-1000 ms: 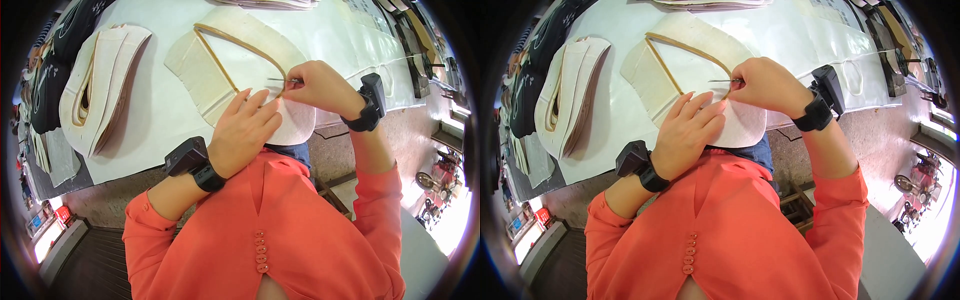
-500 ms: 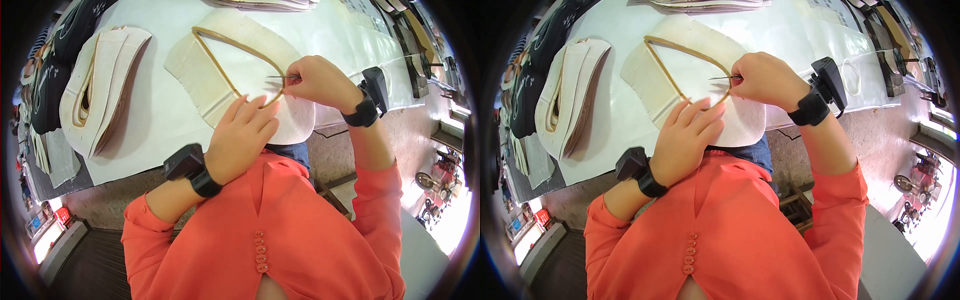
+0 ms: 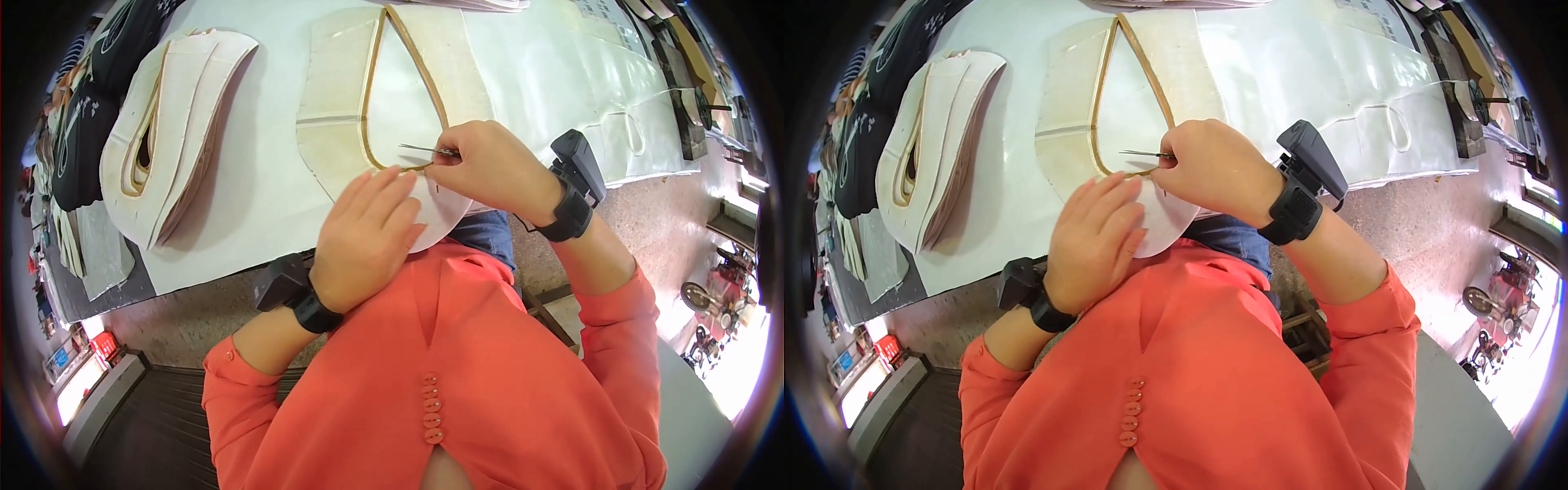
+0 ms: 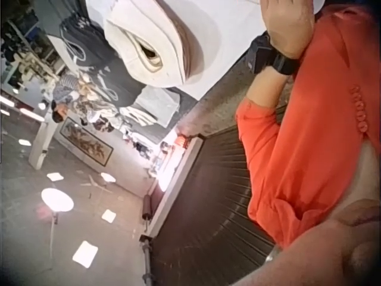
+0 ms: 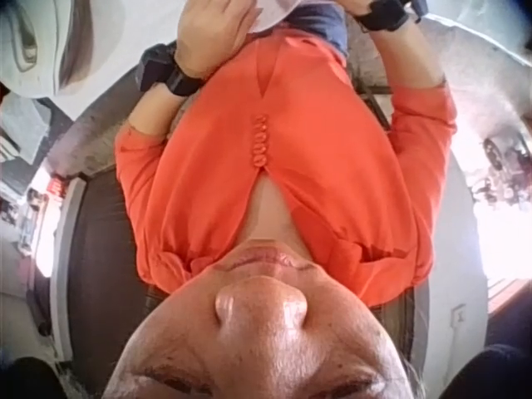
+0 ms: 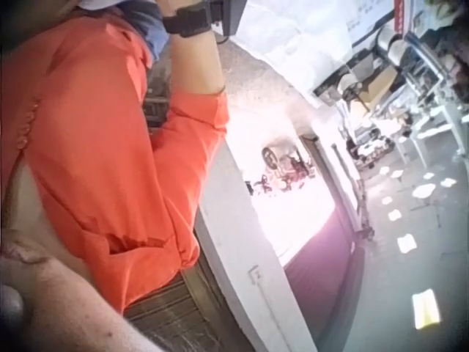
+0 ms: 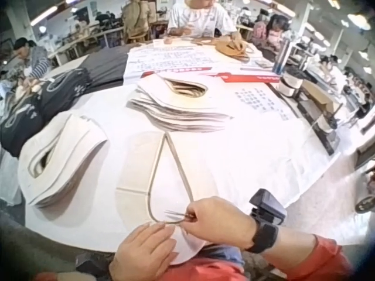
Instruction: Trimming excess material from the internal cutouts of shoe upper components using snips.
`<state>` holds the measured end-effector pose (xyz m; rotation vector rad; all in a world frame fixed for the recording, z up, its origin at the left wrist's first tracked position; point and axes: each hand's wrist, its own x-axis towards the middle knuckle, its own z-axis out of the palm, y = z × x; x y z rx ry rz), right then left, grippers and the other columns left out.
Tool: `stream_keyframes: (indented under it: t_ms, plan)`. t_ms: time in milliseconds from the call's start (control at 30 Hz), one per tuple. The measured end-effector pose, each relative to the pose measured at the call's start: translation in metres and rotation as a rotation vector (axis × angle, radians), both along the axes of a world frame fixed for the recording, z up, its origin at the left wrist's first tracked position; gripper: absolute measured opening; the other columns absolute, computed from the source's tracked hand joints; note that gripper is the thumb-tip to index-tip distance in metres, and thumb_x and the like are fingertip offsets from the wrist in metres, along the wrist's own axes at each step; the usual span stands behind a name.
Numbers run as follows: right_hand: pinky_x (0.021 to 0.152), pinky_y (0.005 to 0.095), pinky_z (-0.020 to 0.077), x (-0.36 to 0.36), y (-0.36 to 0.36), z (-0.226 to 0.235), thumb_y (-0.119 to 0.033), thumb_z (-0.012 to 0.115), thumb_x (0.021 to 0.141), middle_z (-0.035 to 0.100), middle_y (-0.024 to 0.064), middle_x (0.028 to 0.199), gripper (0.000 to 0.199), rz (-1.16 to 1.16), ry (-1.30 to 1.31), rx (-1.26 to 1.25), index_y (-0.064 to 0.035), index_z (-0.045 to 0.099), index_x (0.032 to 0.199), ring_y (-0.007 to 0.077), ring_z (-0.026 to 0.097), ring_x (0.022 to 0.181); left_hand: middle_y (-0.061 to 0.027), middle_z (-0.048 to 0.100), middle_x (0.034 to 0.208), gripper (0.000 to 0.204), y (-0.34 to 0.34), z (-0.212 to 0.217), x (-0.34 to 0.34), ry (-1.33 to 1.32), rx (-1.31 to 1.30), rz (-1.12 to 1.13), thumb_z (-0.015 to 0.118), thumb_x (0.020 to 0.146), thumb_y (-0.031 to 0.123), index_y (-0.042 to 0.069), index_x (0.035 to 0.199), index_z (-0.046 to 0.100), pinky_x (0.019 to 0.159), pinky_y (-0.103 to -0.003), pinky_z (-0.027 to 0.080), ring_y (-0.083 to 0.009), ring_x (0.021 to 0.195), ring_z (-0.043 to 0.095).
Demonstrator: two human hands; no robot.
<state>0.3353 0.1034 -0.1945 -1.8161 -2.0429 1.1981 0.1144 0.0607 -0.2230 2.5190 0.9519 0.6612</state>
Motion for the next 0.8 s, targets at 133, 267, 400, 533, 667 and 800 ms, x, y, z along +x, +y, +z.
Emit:
stream_keyframes:
  t_ms: [133,267,400,533,667,800]
  plan:
    - [0.068,0.0431,0.0521,0.006,0.001,0.001,-0.022,0.068,0.079,0.065,0.0221,0.072,0.025,0.019,0.087,0.019,0.0020,0.071,0.080,0.0384,0.065,0.069,-0.0151,0.064,0.125,0.023,-0.002,-0.004,0.004,-0.016,-0.001,-0.031,0.073,0.085,0.009,0.000,0.104,0.064,0.103,-0.049,0.048,-0.0355,0.121,0.061]
    - [0.067,0.0431,0.0509,0.010,0.002,0.003,-0.023,0.069,0.078,0.064,0.0227,0.071,0.026,-0.039,0.050,0.019,0.0027,0.068,0.077,0.0396,0.063,0.068,-0.0156,0.064,0.124,0.023,0.002,-0.003,0.005,-0.013,0.029,-0.053,0.073,0.084,0.009,-0.001,0.102,0.064,0.101,-0.048,0.050,-0.0344,0.118,0.061]
    - [0.066,0.0432,0.0504,0.009,0.002,-0.001,-0.023,0.069,0.078,0.064,0.0228,0.072,0.027,-0.042,0.025,0.025,0.0029,0.067,0.076,0.0403,0.062,0.068,-0.0133,0.065,0.124,0.020,0.007,-0.002,0.008,-0.029,0.048,-0.067,0.073,0.082,0.008,0.001,0.099,0.064,0.099,-0.046,0.050,-0.0317,0.115,0.062]
    - [0.066,0.0429,0.0506,0.009,0.003,-0.001,-0.023,0.069,0.078,0.064,0.0224,0.073,0.026,-0.022,0.012,0.064,0.0028,0.067,0.076,0.0397,0.063,0.068,-0.0075,0.066,0.124,0.015,0.008,-0.005,0.008,0.051,0.114,-0.078,0.070,0.083,0.008,0.005,0.097,0.064,0.099,-0.045,0.048,-0.0278,0.115,0.061]
    - [0.066,0.0425,0.0512,0.017,0.004,-0.001,-0.023,0.069,0.078,0.065,0.0220,0.074,0.025,0.006,0.068,0.054,0.0025,0.068,0.077,0.0388,0.064,0.070,-0.0042,0.066,0.125,0.013,0.008,-0.001,0.009,0.105,0.174,-0.056,0.067,0.085,0.009,0.008,0.098,0.065,0.101,-0.045,0.047,-0.0263,0.117,0.060]
    - [0.065,0.0423,0.0512,0.017,0.007,-0.004,-0.023,0.070,0.078,0.065,0.0216,0.073,0.025,0.006,0.020,0.090,0.0023,0.069,0.079,0.0378,0.064,0.068,-0.0027,0.065,0.126,0.015,0.009,0.000,0.012,0.125,0.170,-0.061,0.065,0.086,0.010,0.008,0.100,0.066,0.106,-0.046,0.045,-0.0257,0.119,0.059]
